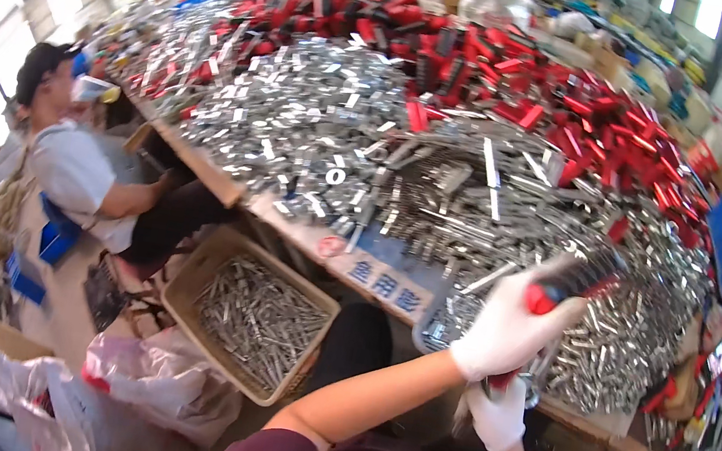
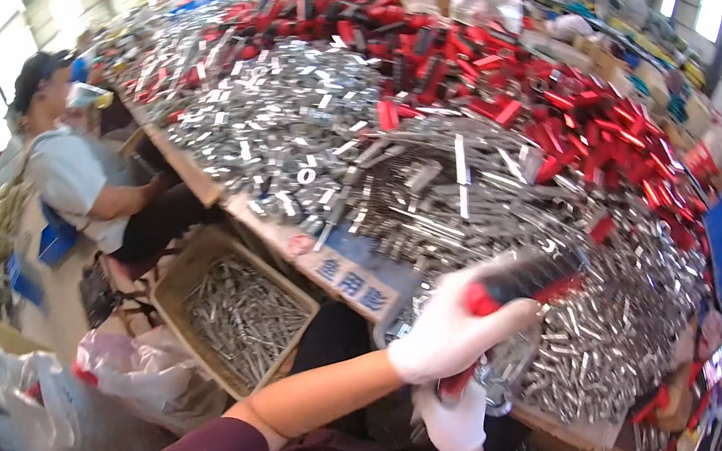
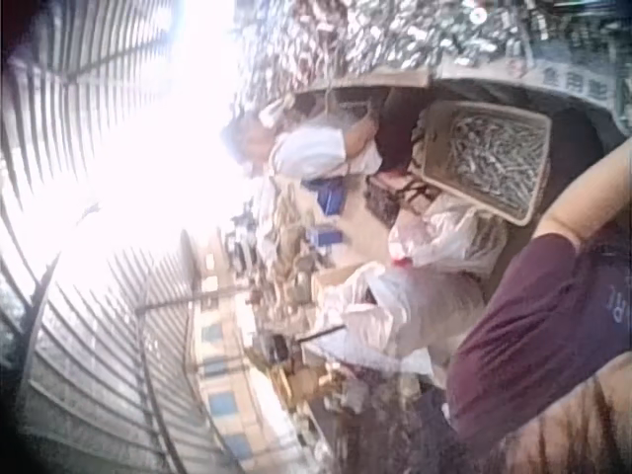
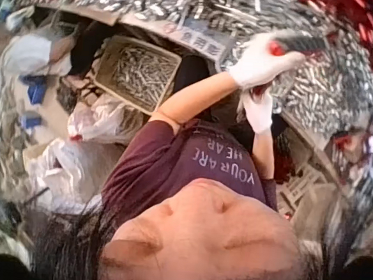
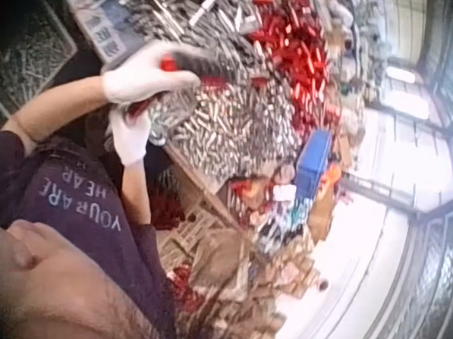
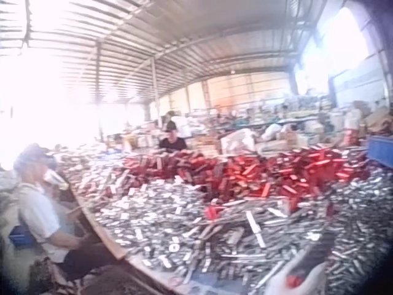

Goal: The person assembles tools by taking metal pins and rods from trays and piles, inserting them into metal tubes, and attaching handles onto the assemblies by hand.

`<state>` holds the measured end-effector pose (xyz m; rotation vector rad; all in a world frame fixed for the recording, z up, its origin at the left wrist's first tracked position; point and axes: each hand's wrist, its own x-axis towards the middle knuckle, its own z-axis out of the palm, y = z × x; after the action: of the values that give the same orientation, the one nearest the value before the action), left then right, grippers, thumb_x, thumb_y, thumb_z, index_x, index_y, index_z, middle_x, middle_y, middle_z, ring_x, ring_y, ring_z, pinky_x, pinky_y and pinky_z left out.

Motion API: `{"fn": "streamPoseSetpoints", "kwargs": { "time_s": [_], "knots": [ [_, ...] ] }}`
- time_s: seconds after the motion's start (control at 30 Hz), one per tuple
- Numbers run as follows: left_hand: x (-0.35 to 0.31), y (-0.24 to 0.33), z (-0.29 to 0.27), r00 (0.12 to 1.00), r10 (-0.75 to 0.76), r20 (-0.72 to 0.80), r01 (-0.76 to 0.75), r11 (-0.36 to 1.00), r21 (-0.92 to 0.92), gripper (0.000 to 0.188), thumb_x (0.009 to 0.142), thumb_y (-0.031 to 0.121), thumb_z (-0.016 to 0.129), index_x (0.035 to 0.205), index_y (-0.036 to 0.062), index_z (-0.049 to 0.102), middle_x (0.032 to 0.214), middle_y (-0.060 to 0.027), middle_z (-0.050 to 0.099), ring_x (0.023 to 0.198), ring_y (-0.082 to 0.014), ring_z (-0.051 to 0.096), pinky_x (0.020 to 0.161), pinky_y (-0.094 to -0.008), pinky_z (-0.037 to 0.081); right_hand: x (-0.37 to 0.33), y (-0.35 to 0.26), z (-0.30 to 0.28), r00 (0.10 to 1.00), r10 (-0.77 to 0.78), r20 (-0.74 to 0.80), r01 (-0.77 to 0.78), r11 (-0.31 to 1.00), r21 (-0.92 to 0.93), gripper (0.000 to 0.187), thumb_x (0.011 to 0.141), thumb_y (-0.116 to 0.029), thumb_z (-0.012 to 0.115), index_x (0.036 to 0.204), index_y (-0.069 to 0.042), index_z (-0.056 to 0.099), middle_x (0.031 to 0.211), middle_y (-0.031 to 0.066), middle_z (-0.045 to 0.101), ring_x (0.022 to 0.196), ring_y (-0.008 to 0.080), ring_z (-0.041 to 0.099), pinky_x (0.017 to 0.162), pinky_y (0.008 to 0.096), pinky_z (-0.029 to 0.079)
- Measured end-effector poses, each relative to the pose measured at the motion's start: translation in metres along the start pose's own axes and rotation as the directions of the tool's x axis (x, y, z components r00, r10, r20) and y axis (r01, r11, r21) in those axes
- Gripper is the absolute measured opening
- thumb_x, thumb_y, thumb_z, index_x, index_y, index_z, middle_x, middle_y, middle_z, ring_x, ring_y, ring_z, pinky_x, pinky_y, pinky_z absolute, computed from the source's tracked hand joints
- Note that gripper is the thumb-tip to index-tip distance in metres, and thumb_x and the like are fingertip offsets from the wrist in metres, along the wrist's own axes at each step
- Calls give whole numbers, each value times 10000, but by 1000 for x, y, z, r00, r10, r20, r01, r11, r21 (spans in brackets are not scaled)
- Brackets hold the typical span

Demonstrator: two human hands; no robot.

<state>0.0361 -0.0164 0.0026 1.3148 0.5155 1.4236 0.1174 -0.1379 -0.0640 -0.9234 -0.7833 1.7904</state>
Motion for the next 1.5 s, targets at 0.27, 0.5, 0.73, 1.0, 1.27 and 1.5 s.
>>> {"fn": "streamPoseSetpoints", "kwargs": {
  "time_s": [0.27,0.5,0.73,1.0,1.27,1.5],
  "knots": [
    [8,9,10,850,-487,201,520,836,-172,315,932,242,654,1128,2,597,657,5,550,508,-71,485,561,-280,477,2,-6,-6,936,-261,-236,101,842,-529,110,825,-68,659,763,-41,572,593,60,584,477,134,560,470,282,465],
    [4,-2,9,699,-510,501,715,480,-508,301,954,348,631,875,66,564,652,-23,553,499,-78,495,498,-242,444,-10,15,-8,936,-46,349,-163,822,546,271,859,-216,702,773,-14,542,553,66,523,421,136,487,383,264,350],
    [15,-20,-3,784,-400,474,593,706,-386,287,960,318,596,1013,39,557,646,-34,535,479,-98,496,477,-257,466,-2,-5,-15,964,235,123,-260,929,265,186,942,-131,625,806,-109,501,532,-27,418,397,83,374,371,262,295],
    [43,-76,-93,914,-406,-5,27,47,999,329,864,405,652,974,105,729,841,-137,703,791,-298,690,710,-375,533,15,-13,-52,865,-492,-97,501,835,228,482,993,-468,487,851,-18,585,878,145,591,750,226,593,645,371,486],
    [39,-130,-105,982,-86,169,-172,-29,985,260,864,346,663,830,91,700,778,-126,690,696,-326,678,614,-432,526,56,16,-86,867,-464,-182,492,854,168,587,1023,-452,448,1351,35,458,1242,191,604,1047,242,628,898,382,512],
    [31,-93,-108,977,55,204,-211,204,956,142,883,186,654,949,65,686,793,-158,696,678,-334,679,609,-403,541,52,10,-90,872,-411,-265,477,836,273,536,1031,-399,444,1337,41,465,1252,206,600,1090,281,630,957,401,505]
  ]
}}
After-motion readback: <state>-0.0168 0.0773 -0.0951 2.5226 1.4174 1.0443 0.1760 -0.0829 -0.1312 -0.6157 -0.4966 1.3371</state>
